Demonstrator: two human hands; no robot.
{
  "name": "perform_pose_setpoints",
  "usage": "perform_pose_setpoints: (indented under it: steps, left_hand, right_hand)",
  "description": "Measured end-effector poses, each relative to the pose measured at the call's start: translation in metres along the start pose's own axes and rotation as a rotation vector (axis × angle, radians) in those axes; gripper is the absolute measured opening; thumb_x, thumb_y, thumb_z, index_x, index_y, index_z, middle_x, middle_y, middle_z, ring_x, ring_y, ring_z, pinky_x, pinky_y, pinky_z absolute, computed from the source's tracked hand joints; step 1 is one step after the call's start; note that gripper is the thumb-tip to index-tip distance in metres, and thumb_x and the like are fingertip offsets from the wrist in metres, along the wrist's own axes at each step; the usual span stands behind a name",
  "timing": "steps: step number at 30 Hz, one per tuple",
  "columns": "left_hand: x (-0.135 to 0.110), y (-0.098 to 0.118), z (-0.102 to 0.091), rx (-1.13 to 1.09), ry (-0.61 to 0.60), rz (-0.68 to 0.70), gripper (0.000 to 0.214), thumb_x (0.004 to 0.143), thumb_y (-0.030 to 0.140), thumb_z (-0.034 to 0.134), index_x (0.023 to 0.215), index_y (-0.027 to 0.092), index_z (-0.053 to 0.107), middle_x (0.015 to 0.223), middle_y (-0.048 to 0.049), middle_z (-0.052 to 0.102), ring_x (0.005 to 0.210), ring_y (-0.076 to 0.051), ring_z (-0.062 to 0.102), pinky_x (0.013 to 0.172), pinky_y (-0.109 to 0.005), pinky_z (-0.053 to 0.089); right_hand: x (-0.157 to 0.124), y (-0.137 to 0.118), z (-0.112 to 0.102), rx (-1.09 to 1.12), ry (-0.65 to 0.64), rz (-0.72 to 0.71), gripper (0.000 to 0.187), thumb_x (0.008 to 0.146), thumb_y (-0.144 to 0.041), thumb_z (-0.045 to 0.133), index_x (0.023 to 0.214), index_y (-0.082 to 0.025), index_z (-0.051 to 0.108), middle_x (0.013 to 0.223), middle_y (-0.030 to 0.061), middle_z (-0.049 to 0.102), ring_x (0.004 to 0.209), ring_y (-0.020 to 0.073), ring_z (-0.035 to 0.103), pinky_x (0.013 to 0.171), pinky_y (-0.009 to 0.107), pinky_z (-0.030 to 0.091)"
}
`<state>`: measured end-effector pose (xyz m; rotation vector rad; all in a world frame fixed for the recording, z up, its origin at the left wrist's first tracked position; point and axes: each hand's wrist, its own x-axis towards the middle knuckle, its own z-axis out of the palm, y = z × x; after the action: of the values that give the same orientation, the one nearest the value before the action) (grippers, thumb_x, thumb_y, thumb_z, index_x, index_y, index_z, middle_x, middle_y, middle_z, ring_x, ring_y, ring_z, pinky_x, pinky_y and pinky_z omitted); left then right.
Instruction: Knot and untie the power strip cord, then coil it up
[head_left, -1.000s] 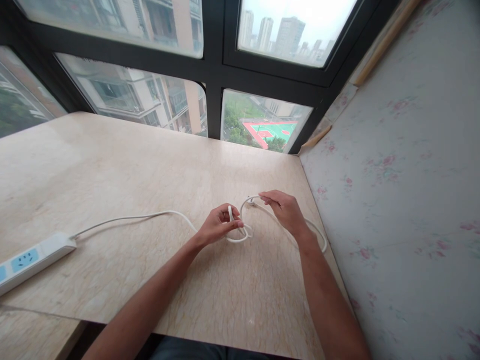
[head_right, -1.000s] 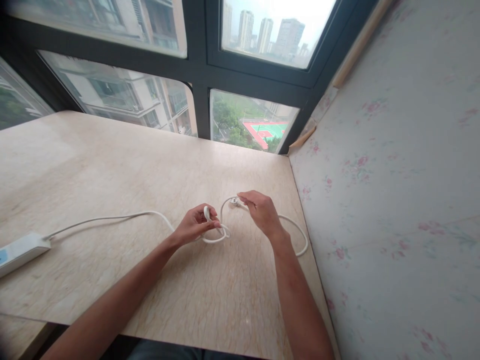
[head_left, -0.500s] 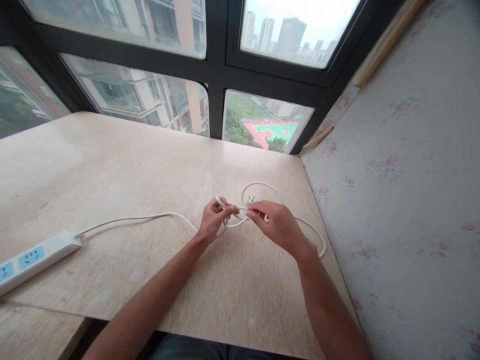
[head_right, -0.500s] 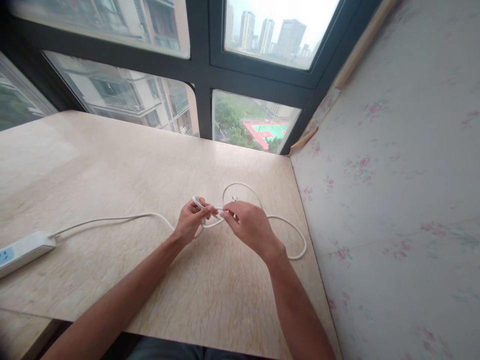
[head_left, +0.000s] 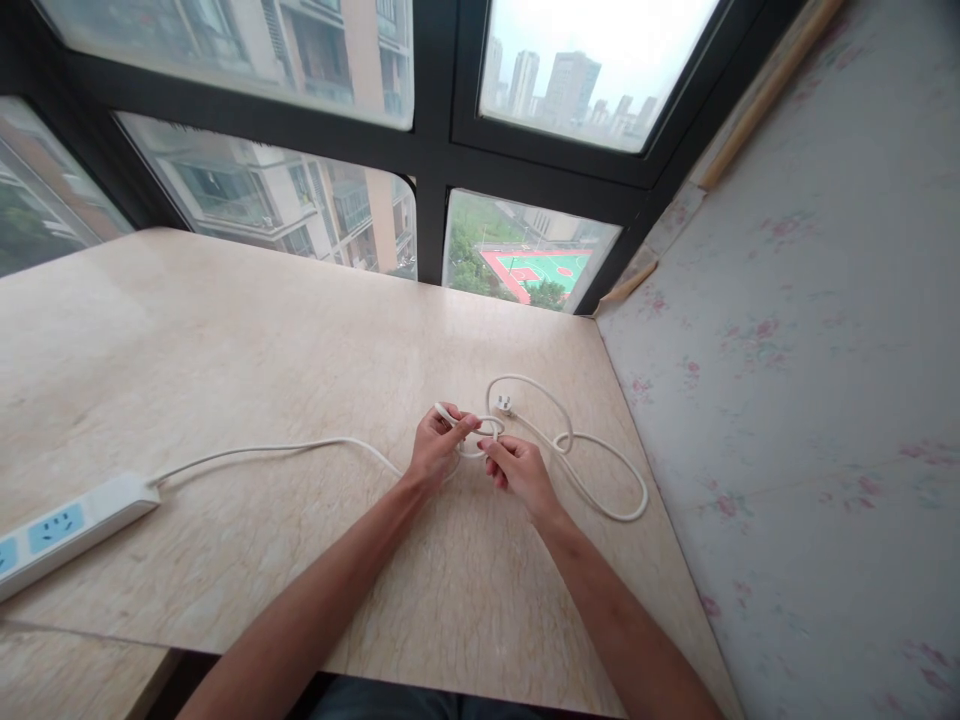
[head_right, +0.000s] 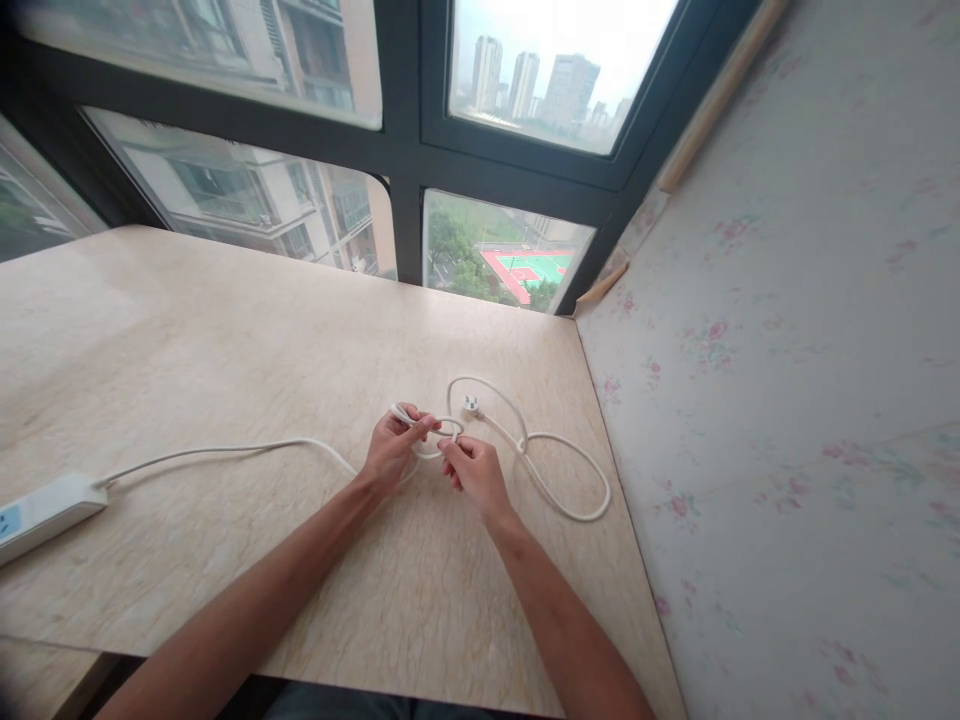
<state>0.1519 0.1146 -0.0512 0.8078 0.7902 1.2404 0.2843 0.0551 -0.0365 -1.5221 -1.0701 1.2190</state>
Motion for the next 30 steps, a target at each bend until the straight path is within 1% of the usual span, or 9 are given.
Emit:
perform_pose_setpoints:
  steps: [4,7,10,12,16,19,23,27,30]
  left_hand:
    - [0.000,-0.003,0.000,-0.034,0.033,0.010,0.047,0.054,0.035,0.089,0.078,0.019,0.051,0.070,0.0033,0.065,0.068,-0.013,0.066,0.066,-0.024,0.044]
    - [-0.002,-0.003,0.003,-0.055,0.016,0.003,0.050,0.055,0.036,0.089,0.081,0.019,0.050,0.069,0.0033,0.065,0.069,-0.014,0.066,0.068,-0.025,0.044]
    - [-0.005,-0.003,0.007,-0.055,0.015,-0.005,0.051,0.054,0.039,0.088,0.082,0.020,0.050,0.068,0.0031,0.065,0.068,-0.015,0.066,0.067,-0.026,0.045]
    - [-0.006,-0.003,0.008,-0.057,0.028,-0.019,0.052,0.052,0.039,0.088,0.082,0.020,0.049,0.067,0.0033,0.064,0.066,-0.015,0.066,0.066,-0.027,0.044]
    - [-0.009,-0.002,0.007,-0.073,0.022,-0.067,0.053,0.051,0.036,0.089,0.082,0.020,0.048,0.067,0.0031,0.064,0.064,-0.015,0.065,0.065,-0.027,0.043]
    - [-0.009,-0.002,0.006,-0.076,0.005,-0.076,0.052,0.051,0.033,0.088,0.082,0.020,0.048,0.066,0.0028,0.065,0.065,-0.016,0.066,0.065,-0.027,0.043]
    - [-0.009,-0.001,0.006,-0.087,0.008,-0.093,0.051,0.052,0.029,0.086,0.084,0.020,0.048,0.065,0.0023,0.066,0.065,-0.017,0.067,0.064,-0.027,0.043]
    - [-0.006,0.001,0.003,-0.090,0.030,-0.106,0.050,0.050,0.025,0.085,0.084,0.020,0.048,0.064,0.0022,0.066,0.065,-0.017,0.067,0.063,-0.026,0.041]
    - [-0.002,0.004,0.000,-0.107,0.051,-0.112,0.050,0.049,0.024,0.085,0.083,0.019,0.048,0.064,0.0038,0.064,0.062,-0.015,0.065,0.061,-0.024,0.040]
  right_hand:
    - [-0.013,0.004,0.014,0.178,0.140,-0.041,0.024,0.074,-0.041,0.068,0.071,-0.017,0.066,0.059,-0.0032,0.052,0.051,0.0090,0.042,0.049,0.023,0.033]
    - [-0.020,0.007,0.024,0.383,0.233,-0.094,0.018,0.070,-0.035,0.071,0.077,-0.018,0.069,0.074,0.0006,0.062,0.067,0.0128,0.052,0.063,0.025,0.042]
    - [-0.025,0.009,0.030,0.627,0.213,-0.100,0.019,0.065,-0.032,0.074,0.078,-0.020,0.068,0.085,0.0031,0.066,0.079,0.0167,0.059,0.074,0.029,0.047]
    - [-0.026,0.011,0.030,0.711,0.174,-0.082,0.021,0.063,-0.030,0.076,0.080,-0.021,0.066,0.085,0.0029,0.066,0.077,0.0165,0.059,0.071,0.030,0.048]
    - [-0.023,0.013,0.025,0.675,0.143,-0.095,0.019,0.074,-0.038,0.068,0.086,-0.023,0.066,0.079,0.0020,0.064,0.067,0.0159,0.058,0.063,0.030,0.047]
    - [-0.020,0.011,0.022,0.644,0.152,-0.088,0.029,0.082,-0.047,0.060,0.095,-0.023,0.068,0.083,0.0037,0.067,0.060,0.0146,0.055,0.062,0.031,0.047]
    - [-0.019,0.007,0.022,0.667,0.140,-0.101,0.032,0.078,-0.045,0.065,0.099,-0.022,0.069,0.095,0.0042,0.069,0.055,0.0103,0.051,0.059,0.028,0.047]
    - [-0.022,0.004,0.023,0.689,0.055,-0.101,0.040,0.077,-0.043,0.065,0.110,-0.022,0.066,0.078,0.0009,0.066,0.054,0.0105,0.052,0.062,0.027,0.048]
    - [-0.025,0.004,0.023,0.700,-0.022,-0.071,0.039,0.076,-0.039,0.066,0.111,-0.022,0.066,0.075,0.0001,0.065,0.059,0.0127,0.057,0.068,0.029,0.050]
